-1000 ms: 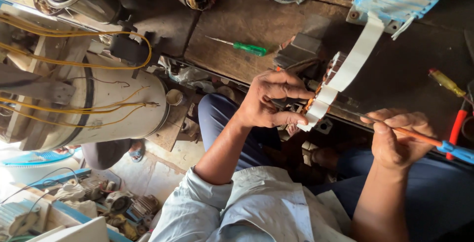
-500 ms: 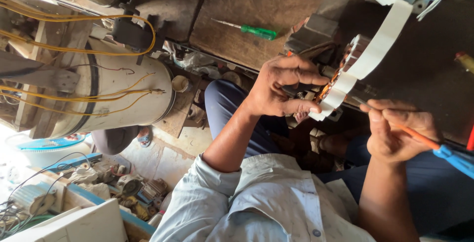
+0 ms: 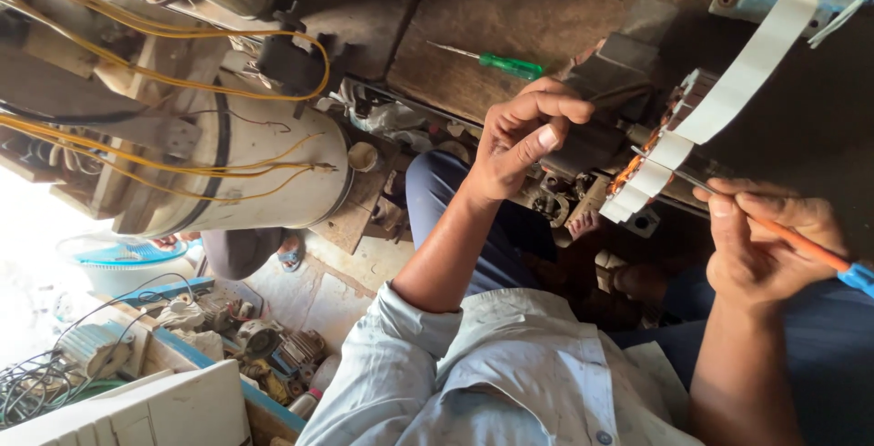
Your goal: The person winds copper wire around the slots of a motor stator core, using a screwdriver to press the wire into place. They repeatedly insert and adjust the wire by hand, occasionally using the screwdriver to secure it within the slots.
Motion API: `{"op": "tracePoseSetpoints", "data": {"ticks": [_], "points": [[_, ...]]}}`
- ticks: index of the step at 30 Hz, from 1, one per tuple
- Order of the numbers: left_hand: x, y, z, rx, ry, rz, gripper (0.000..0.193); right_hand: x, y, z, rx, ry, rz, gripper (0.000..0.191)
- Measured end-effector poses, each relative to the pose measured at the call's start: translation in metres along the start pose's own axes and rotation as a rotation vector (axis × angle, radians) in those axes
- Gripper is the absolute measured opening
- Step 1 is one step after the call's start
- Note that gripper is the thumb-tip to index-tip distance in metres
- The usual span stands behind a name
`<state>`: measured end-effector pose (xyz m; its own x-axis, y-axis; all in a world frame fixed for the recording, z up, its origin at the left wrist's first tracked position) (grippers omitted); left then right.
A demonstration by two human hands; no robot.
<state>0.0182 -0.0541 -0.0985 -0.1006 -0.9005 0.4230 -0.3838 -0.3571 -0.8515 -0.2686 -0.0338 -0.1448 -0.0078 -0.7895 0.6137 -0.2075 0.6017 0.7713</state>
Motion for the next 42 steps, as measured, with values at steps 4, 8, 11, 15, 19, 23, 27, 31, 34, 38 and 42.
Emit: {"op": "tracePoseSetpoints", "data": {"ticks": [4,8,11,15,19,23,27,31,34,38,42], "points": [[-0.002,-0.001,-0.003,-0.014,-0.055,0.056,0.034,-0.002,0.005,0.023,0.007,-0.032,0.053,0.019],[-0.003,0.002,-0.01,-0.038,-0.092,0.021,0.052,-0.001,0.014,0.045,0.023,-0.155,0.029,0.023],[-0.001,0.007,-0.02,-0.032,-0.043,-0.053,0.059,-0.002,0.019,0.045,-0.008,-0.175,0.06,0.026],[0.003,0.016,-0.033,-0.009,-0.059,-0.052,0.055,-0.003,0.016,0.038,-0.024,-0.152,0.006,0.021],[0.003,0.017,-0.042,0.153,-0.09,-0.009,0.057,0.002,0.014,0.029,0.011,-0.106,0.004,0.019],[-0.001,0.008,-0.048,0.458,-0.041,-0.152,0.07,0.013,0.016,0.019,0.0,-0.068,-0.016,0.017],[-0.002,0.005,-0.049,0.66,-0.017,-0.161,0.074,0.032,0.016,0.008,0.027,-0.013,-0.095,0.017],[0.001,0.003,-0.05,0.634,-0.012,-0.2,0.07,0.047,0.02,-0.003,0.183,0.135,0.008,0.016],[0.002,0.002,-0.05,0.655,-0.006,-0.214,0.069,0.051,0.02,-0.003,0.078,0.113,-0.087,0.013],[0.001,0.002,-0.048,0.626,-0.012,-0.229,0.069,0.056,0.017,0.001,0.03,0.227,-0.006,0.012],[-0.001,0.006,-0.047,0.614,-0.028,-0.209,0.07,0.062,0.0,0.011,0.116,0.307,-0.063,0.011]]}}
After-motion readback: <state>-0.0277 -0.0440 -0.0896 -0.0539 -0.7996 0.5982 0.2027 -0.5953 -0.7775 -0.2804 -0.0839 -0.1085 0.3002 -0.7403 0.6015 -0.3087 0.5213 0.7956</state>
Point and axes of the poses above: each hand's wrist, its own x-axis towards the middle knuckle, its own z-axis out of the back of the hand, y = z × x, the point moved 3 cm from there along x, towards the middle knuckle, and after that the axes turned 5 degrees about x, right-handed, at the moved point
